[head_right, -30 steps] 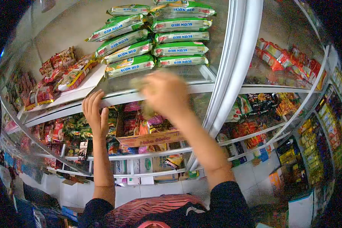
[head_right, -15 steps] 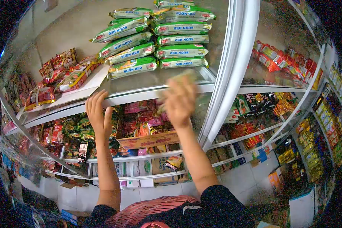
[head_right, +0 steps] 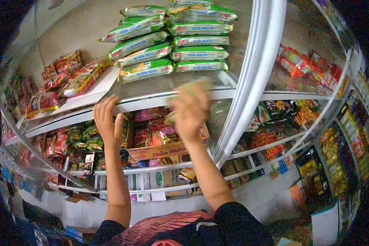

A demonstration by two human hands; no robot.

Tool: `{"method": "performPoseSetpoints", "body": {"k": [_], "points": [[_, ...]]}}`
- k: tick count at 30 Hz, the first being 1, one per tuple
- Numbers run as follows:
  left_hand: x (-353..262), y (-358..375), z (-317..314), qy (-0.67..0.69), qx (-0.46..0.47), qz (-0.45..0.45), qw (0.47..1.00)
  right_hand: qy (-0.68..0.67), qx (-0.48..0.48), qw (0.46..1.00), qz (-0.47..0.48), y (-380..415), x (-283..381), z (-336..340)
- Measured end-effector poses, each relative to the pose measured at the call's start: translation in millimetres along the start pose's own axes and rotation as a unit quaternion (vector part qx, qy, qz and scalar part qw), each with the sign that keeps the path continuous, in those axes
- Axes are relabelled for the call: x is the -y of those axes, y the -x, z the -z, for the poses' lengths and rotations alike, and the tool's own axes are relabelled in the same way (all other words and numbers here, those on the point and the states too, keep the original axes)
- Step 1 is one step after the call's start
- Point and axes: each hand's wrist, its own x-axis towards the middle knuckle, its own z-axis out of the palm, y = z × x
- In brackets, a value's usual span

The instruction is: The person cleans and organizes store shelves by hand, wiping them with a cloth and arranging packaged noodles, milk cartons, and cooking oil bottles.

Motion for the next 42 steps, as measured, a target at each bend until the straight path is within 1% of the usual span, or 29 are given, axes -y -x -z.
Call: {"method": "performPoseSetpoints", "body": {"k": [3, 5, 9, 11, 12, 15, 17, 18, 19, 20, 21, 22, 23, 24, 25, 26, 27, 28, 29, 31, 32, 34, 36, 37, 38, 39, 40, 41, 42], "points": [[2, 0, -2, -0.014, 0.006, -0.007, 1.0, -0.102, 0.16, 0.976, 0.105, 11, 24, -15], [4, 1, 0, -0.007, 0.016, -0.013, 1.0, -0.167, 0.225, 0.955, 0.097, 29, 27, -11], [2, -1, 3, -0.011, 0.029, -0.037, 0.999, -0.267, 0.283, 0.921, -0.036, 110, 34, 25], [5, 0, 2, -0.018, 0.033, -0.045, 0.998, -0.278, 0.376, 0.869, -0.16, 179, 29, 62], [7, 1, 1, -0.017, 0.034, -0.047, 0.998, -0.246, 0.41, 0.846, -0.237, 197, 30, 91], [4, 1, 2, -0.023, 0.037, -0.043, 0.998, -0.227, 0.29, 0.812, -0.453, 273, 16, 173], [-12, 9, -4, 0.112, -0.05, 0.027, 0.992, -0.224, 0.133, 0.72, -0.643, 308, 9, 231], [-22, 21, -13, 0.22, -0.143, 0.063, 0.963, -0.221, 0.127, 0.719, -0.646, 302, 6, 247], [-34, 37, -25, 0.324, -0.232, 0.1, 0.911, -0.165, 0.048, 0.695, -0.698, 285, 5, 266], [-56, 55, -38, 0.396, -0.251, 0.1, 0.877, -0.107, -0.032, 0.66, -0.743, 271, 2, 282], [-88, 70, -51, 0.465, -0.27, 0.101, 0.837, -0.1, -0.039, 0.657, -0.746, 260, -5, 291], [-131, 80, -64, 0.475, -0.19, 0.113, 0.852, -0.088, -0.085, 0.644, -0.755, 247, -16, 295], [-168, 106, -80, 0.412, -0.056, 0.24, 0.877, -0.075, -0.128, 0.63, -0.762, 240, -26, 300], [-185, 154, -106, 0.353, 0.213, 0.332, 0.848, -0.073, -0.115, 0.717, -0.684, 260, -47, 305], [-235, 167, -123, 0.407, 0.318, 0.282, 0.809, -0.109, -0.123, 0.707, -0.688, 259, -57, 310], [-279, 173, -137, 0.471, 0.375, 0.21, 0.771, -0.145, -0.132, 0.696, -0.691, 255, -69, 314], [-312, 196, -156, 0.484, 0.384, 0.115, 0.777, -0.176, -0.149, 0.662, -0.713, 246, -77, 316], [-336, 222, -177, 0.466, 0.403, 0.056, 0.786, -0.206, -0.165, 0.626, -0.733, 238, -84, 320], [-355, 237, -191, 0.471, 0.419, 0.036, 0.776, -0.259, -0.143, 0.645, -0.705, 253, -96, 330], [-376, 241, -212, 0.475, 0.42, 0.031, 0.773, -0.238, -0.131, 0.61, -0.744, 216, -97, 344], [-384, 236, -223, 0.473, 0.42, 0.034, 0.774, -0.239, -0.128, 0.609, -0.746, 218, -103, 356], [-396, 226, -245, 0.464, 0.489, 0.06, 0.736, -0.333, -0.155, 0.567, -0.738, 223, -114, 376], [-391, 234, -280, 0.417, 0.442, -0.03, 0.794, -0.336, -0.15, 0.57, -0.735, 226, -124, 394], [-391, 208, -281, 0.42, 0.472, 0.083, 0.77, -0.34, -0.15, 0.577, -0.727, 227, -129, 403], [-372, 219, -310, 0.369, 0.432, 0.023, 0.823, -0.332, -0.084, 0.574, -0.744, 227, -135, 416], [-367, 206, -311, 0.348, 0.296, 0.051, 0.888, -0.33, -0.077, 0.568, -0.75, 230, -140, 427], [-359, 204, -320, 0.268, 0.281, 0.156, 0.908, -0.297, -0.046, 0.579, -0.758, 234, -144, 436], [-349, 195, -324, 0.228, 0.232, 0.178, 0.929, -0.264, -0.017, 0.589, -0.764, 239, -149, 441], [-333, 205, -331, 0.161, 0.242, 0.202, 0.935, -0.231, -0.038, 0.59, -0.773, 250, -155, 444]]}}
